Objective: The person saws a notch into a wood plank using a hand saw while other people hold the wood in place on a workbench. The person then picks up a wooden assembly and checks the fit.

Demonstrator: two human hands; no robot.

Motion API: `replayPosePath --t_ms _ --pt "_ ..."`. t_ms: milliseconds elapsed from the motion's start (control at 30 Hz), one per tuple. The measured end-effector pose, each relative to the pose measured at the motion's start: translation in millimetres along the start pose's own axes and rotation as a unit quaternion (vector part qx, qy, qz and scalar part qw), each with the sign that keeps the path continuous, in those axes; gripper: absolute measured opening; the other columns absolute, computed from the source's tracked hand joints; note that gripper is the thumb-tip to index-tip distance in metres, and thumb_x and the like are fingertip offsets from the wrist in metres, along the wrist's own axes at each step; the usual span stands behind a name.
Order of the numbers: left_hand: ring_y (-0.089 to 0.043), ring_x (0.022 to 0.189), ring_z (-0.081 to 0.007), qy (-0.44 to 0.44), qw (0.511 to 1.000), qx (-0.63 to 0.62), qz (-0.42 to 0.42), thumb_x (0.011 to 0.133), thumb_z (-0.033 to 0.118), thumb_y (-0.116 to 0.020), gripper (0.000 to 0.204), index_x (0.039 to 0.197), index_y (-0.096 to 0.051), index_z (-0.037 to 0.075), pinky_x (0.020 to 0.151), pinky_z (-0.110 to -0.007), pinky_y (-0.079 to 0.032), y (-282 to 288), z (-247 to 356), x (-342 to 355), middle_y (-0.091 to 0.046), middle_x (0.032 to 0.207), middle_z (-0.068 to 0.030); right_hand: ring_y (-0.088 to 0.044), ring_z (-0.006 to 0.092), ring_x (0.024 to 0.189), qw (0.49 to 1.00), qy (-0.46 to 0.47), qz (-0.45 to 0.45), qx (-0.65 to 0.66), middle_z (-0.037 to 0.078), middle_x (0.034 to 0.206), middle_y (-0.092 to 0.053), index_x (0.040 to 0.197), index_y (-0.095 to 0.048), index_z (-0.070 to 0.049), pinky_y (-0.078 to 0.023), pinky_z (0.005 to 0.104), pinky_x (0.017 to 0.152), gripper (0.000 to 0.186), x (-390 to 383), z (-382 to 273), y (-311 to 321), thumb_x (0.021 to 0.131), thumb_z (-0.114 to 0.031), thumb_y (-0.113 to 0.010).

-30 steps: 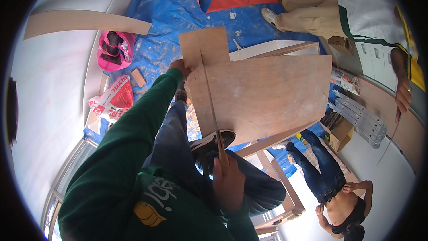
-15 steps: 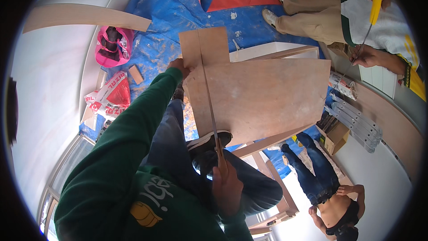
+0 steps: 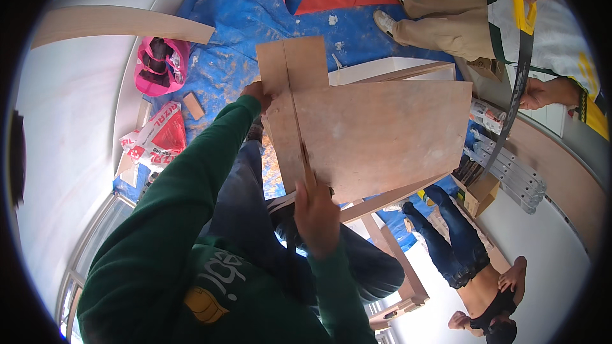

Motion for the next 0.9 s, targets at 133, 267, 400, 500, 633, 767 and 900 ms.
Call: replayPosePath --t_ms 133,267,400,500,633,767,900 --pt "-0.064 0.121 -0.0429 0.004 0.999 -0.031 0.021 0.093 0.039 -0.074 0.054 0.129 -0.061 0.001 0.101 -0.050 -0.052 -7.3 7.8 -7.7 -0.068 0.126 -0.0268 -0.072 0.0458 0.080 0.999 -0.051 0.002 0.013 0.023 0.085 -0.071 0.120 -0.063 0.001 -0.058 0.0485 0.066 0.037 -77.2 -5.4 44.3 0.103 -0.032 -0.062" --pt "-0.064 0.121 -0.0445 0.004 1.000 -0.020 0.022 0.095 0.035 -0.070 0.049 0.129 -0.059 0.001 0.102 -0.050 -0.052 -14.9 8.0 0.4 -0.068 0.125 -0.0280 -0.068 0.0511 0.080 1.000 0.015 0.016 0.010 0.030 0.082 -0.068 0.105 -0.061 0.001 -0.055 0.0573 0.067 0.036 79.9 16.2 -38.8 0.103 -0.034 -0.059" --pt "-0.063 0.122 -0.0452 -0.013 0.999 0.025 0.024 0.096 0.033 -0.068 0.046 0.128 -0.058 0.001 0.102 -0.051 -0.052 -19.0 34.6 -2.8 -0.068 0.126 -0.0278 -0.067 0.0524 0.081 0.998 0.035 0.053 0.014 0.030 0.081 -0.068 0.099 -0.060 0.004 -0.054 0.0594 0.069 0.037 162.4 7.3 -62.2 0.102 -0.034 -0.059" --pt "-0.062 0.124 -0.0456 -0.004 1.000 -0.004 0.014 0.096 0.032 -0.068 0.046 0.128 -0.058 0.000 0.104 -0.051 -0.051 -13.7 12.8 10.4 -0.066 0.129 -0.0283 -0.067 0.0515 0.082 1.000 0.010 0.029 0.008 0.028 0.083 -0.068 0.099 -0.062 0.002 -0.053 0.0556 0.067 0.038 80.8 -5.0 -36.6 0.102 -0.036 -0.060" --pt "-0.062 0.125 -0.0452 0.028 0.999 -0.015 0.006 0.096 0.034 -0.069 0.048 0.129 -0.056 0.001 0.104 -0.051 -0.051 -16.4 -1.7 4.3 -0.066 0.130 -0.0286 -0.071 0.0477 0.079 0.997 -0.063 -0.023 0.031 0.026 0.086 -0.071 0.114 -0.064 0.003 -0.056 0.0500 0.065 0.037 -63.5 -13.1 49.8 0.102 -0.032 -0.063" --pt "-0.062 0.125 -0.0452 0.027 1.000 0.000 0.003 0.096 0.035 -0.068 0.049 0.130 -0.054 0.002 0.104 -0.051 -0.050 -7.9 9.7 -11.3 -0.066 0.129 -0.0283 -0.069 0.0500 0.080 1.000 -0.015 -0.018 -0.009 0.027 0.089 -0.070 0.117 -0.063 0.002 -0.056 0.0541 0.067 0.038 -19.4 6.2 20.5 0.101 -0.032 -0.063" --pt "-0.063 0.123 -0.0449 -0.027 0.999 0.013 0.018 0.096 0.034 -0.069 0.047 0.127 -0.056 0.002 0.104 -0.051 -0.051 -15.3 49.1 1.7 -0.067 0.128 -0.0272 -0.066 0.0523 0.079 0.998 0.046 0.048 0.012 0.030 0.078 -0.066 0.093 -0.061 0.004 -0.055 0.0566 0.068 0.037 169.1 14.7 -40.4 0.100 -0.032 -0.061"
Point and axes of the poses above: each hand's wrist, its own x-axis towards the middle knuckle, its own y-axis out of the back of the hand, z = x × y, the point moved 3 cm from there along x, towards the middle knuckle
